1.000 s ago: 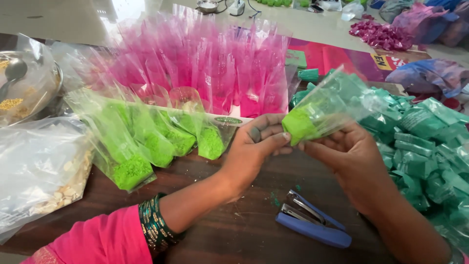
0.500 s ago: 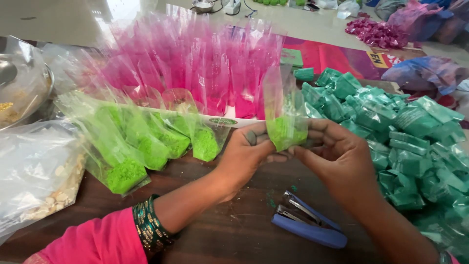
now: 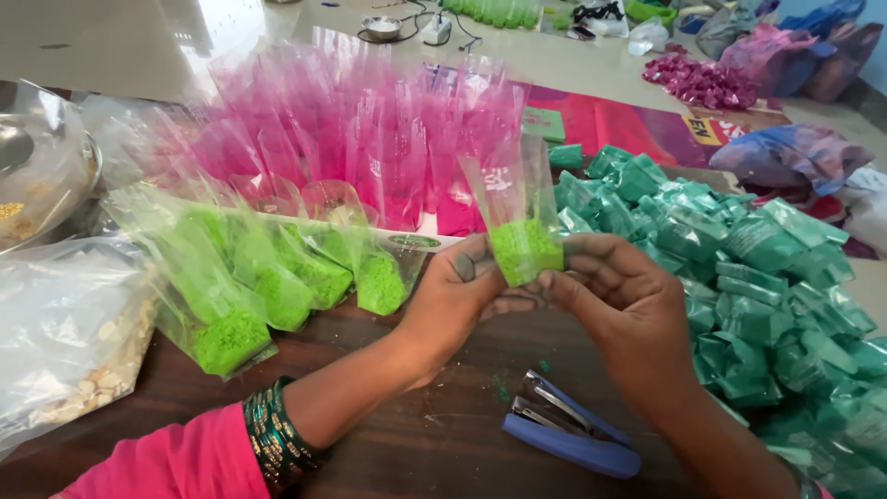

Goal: Folding and stapling small plastic bags filled with green and pink powder to seal them.

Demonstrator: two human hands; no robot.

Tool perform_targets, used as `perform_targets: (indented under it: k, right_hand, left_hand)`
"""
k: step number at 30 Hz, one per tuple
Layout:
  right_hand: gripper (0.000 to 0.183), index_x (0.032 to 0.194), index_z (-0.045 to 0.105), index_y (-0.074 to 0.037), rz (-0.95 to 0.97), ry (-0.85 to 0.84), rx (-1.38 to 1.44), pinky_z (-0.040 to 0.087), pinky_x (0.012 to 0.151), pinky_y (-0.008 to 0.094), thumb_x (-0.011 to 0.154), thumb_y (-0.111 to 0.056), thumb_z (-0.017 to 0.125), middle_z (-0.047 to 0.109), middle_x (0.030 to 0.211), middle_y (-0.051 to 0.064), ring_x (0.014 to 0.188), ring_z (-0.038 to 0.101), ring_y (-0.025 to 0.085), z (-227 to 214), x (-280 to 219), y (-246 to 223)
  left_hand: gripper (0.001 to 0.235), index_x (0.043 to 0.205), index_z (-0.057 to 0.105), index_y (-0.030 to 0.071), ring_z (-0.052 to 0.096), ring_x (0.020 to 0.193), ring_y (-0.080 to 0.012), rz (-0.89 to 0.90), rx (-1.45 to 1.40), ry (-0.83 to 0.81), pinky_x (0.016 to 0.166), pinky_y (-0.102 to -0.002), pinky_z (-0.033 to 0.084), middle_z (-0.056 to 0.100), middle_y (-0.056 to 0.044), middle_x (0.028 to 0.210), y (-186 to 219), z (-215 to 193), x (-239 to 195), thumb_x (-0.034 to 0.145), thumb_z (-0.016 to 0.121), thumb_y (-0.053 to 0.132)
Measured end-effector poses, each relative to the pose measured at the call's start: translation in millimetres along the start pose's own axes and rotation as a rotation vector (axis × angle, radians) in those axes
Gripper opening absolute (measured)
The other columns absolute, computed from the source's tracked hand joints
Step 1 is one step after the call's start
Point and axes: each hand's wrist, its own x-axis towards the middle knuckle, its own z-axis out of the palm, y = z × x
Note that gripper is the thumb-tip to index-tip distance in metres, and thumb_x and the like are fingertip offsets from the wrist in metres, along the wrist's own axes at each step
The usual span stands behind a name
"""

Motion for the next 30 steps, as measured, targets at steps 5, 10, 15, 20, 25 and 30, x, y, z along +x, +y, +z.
perform_targets:
  k: [5,10,15,20,25,30]
  right_hand:
    - [0.022,0.113,0.069,0.006,0.043,-0.047,-0.037,0.059,0.085,0.028,0.092,0.002,0.069,0.078,0.104,0.011,0.094,0.073,0.014,-3.8,-0.4,7.7]
    - [0.023,0.111,0.071,0.003,0.11,-0.051,-0.047,0.059,0.084,0.027,0.088,0.001,0.07,0.079,0.102,0.008,0.092,0.073,0.013,-0.6,-1.0,0.3]
    - [0.019,0.108,0.07,0.003,0.045,-0.084,-0.017,0.058,0.085,0.03,0.089,0.002,0.073,0.078,0.101,0.009,0.092,0.072,0.013,-7.8,-2.0,10.0]
    - [0.02,0.107,0.069,0.002,-0.033,-0.102,-0.035,0.057,0.094,0.029,0.088,0.004,0.073,0.074,0.107,0.006,0.1,0.071,0.012,-10.8,0.9,7.0]
    - [0.02,0.104,0.067,-0.001,-0.019,-0.074,0.006,0.058,0.089,0.027,0.085,0.004,0.072,0.077,0.103,0.006,0.095,0.072,0.011,-9.1,0.8,4.0]
    - [0.009,0.103,0.07,0.002,-0.012,0.092,-0.027,0.055,0.078,0.023,0.094,0.003,0.071,0.074,0.094,0.007,0.085,0.068,0.008,-15.4,-1.9,6.3]
  left_hand:
    - [0.032,0.132,0.06,-0.003,0.073,0.097,-0.0198,0.031,-0.002,-0.032,0.088,-0.037,0.061,0.073,-0.012,0.114,-15.9,-13.2,3.5,0.105,0.054,0.013]
    - [0.03,0.13,0.059,0.0,0.072,0.093,-0.0184,0.064,-0.003,-0.064,0.084,-0.036,0.062,0.071,-0.01,0.111,-29.6,-18.4,5.8,0.111,0.048,0.019]
    - [0.024,0.126,0.058,-0.001,0.07,0.093,-0.0154,0.162,0.071,-0.082,0.08,-0.033,0.063,0.069,-0.007,0.11,-27.3,-13.1,6.6,0.11,0.046,0.012]
    - [0.022,0.124,0.059,-0.003,0.07,0.09,-0.015,0.157,0.15,-0.099,0.078,-0.033,0.063,0.069,-0.008,0.106,-25.4,-15.9,4.0,0.111,0.045,0.009]
    - [0.026,0.127,0.06,0.0,0.069,0.087,-0.0125,0.117,0.243,-0.083,0.076,-0.029,0.062,0.069,-0.007,0.104,-19.5,-13.3,2.9,0.11,0.044,0.01]
    - [0.024,0.127,0.062,0.0,0.069,0.08,-0.0113,0.125,0.355,-0.027,0.069,-0.028,0.061,0.07,-0.008,0.099,-18.9,-10.1,1.8,0.11,0.047,0.009]
